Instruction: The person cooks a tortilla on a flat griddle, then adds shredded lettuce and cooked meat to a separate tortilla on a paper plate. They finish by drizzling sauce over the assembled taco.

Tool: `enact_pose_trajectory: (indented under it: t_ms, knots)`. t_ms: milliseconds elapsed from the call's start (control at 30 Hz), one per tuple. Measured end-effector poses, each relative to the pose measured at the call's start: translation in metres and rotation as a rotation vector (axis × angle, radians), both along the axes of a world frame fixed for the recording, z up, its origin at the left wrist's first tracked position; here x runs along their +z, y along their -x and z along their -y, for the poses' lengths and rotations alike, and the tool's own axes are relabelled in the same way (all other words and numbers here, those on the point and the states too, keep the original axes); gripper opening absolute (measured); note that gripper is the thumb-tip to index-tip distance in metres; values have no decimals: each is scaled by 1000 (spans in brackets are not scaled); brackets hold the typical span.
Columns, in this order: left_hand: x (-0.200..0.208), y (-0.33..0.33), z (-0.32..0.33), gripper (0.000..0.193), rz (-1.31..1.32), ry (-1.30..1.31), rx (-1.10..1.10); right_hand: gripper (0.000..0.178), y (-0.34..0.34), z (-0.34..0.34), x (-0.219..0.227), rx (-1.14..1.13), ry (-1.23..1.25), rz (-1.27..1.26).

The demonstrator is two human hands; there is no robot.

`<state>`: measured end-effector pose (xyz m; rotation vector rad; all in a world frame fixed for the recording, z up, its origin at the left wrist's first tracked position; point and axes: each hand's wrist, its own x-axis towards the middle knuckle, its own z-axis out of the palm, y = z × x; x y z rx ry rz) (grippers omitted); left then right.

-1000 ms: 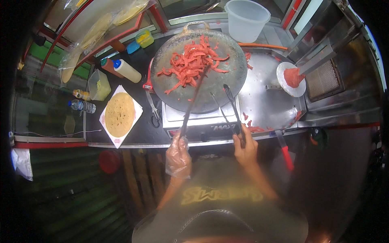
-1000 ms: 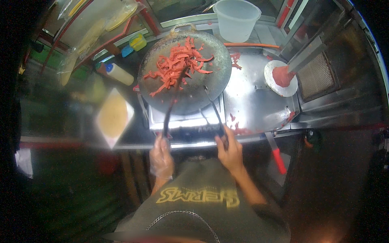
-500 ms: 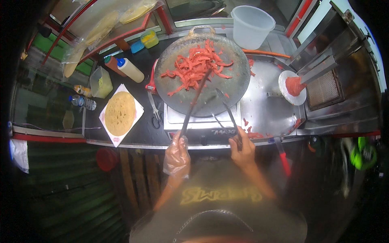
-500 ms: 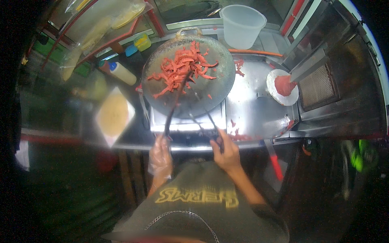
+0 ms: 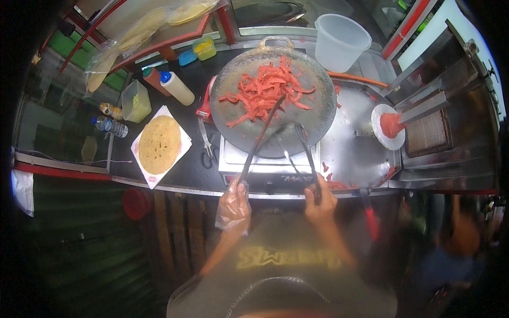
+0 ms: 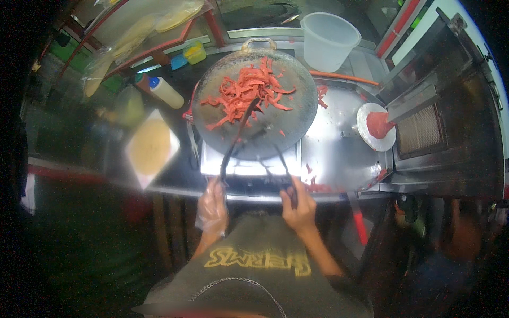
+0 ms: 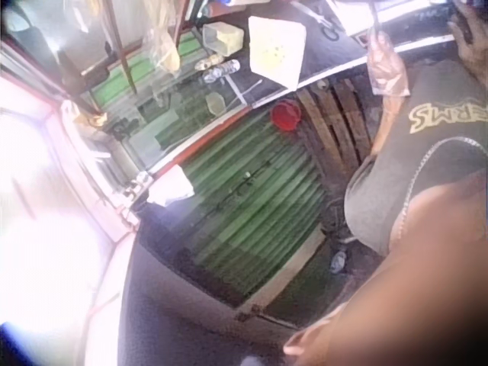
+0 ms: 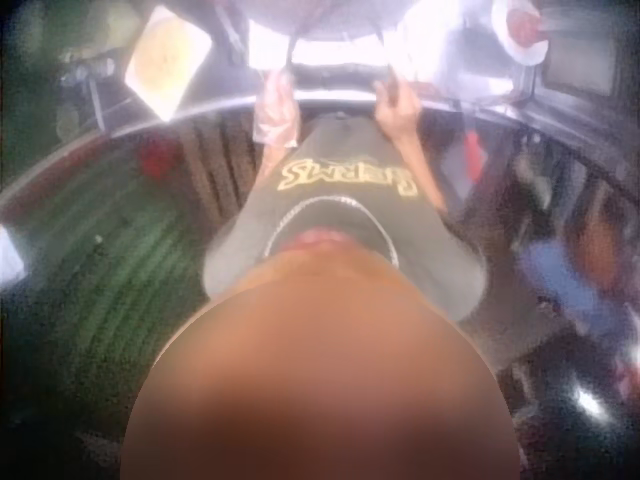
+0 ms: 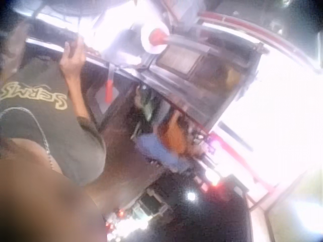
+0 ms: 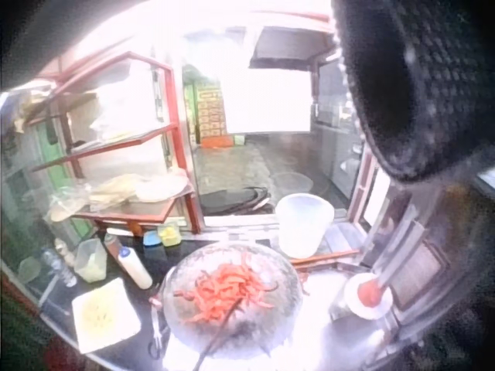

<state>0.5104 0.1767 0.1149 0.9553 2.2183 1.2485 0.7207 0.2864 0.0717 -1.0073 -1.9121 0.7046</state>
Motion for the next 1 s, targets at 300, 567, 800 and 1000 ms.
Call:
enact_pose_trajectory:
  t_ms: [300, 567, 800, 1000]
  knots:
    - [8, -5, 9, 43, 61, -113, -86, 55, 20, -1, 11, 179, -156, -43]
    - [-5, 13, 12, 42, -79, 64, 15, 51, 5, 10, 0, -9, 90, 45]
    - [0, 11, 12, 39, 72, 30, -37, 51, 14, 7, 0, 26, 6, 51]
    - [9, 21, 1, 34, 68, 60, -150, 55, 11, 17, -2, 20, -26, 14]
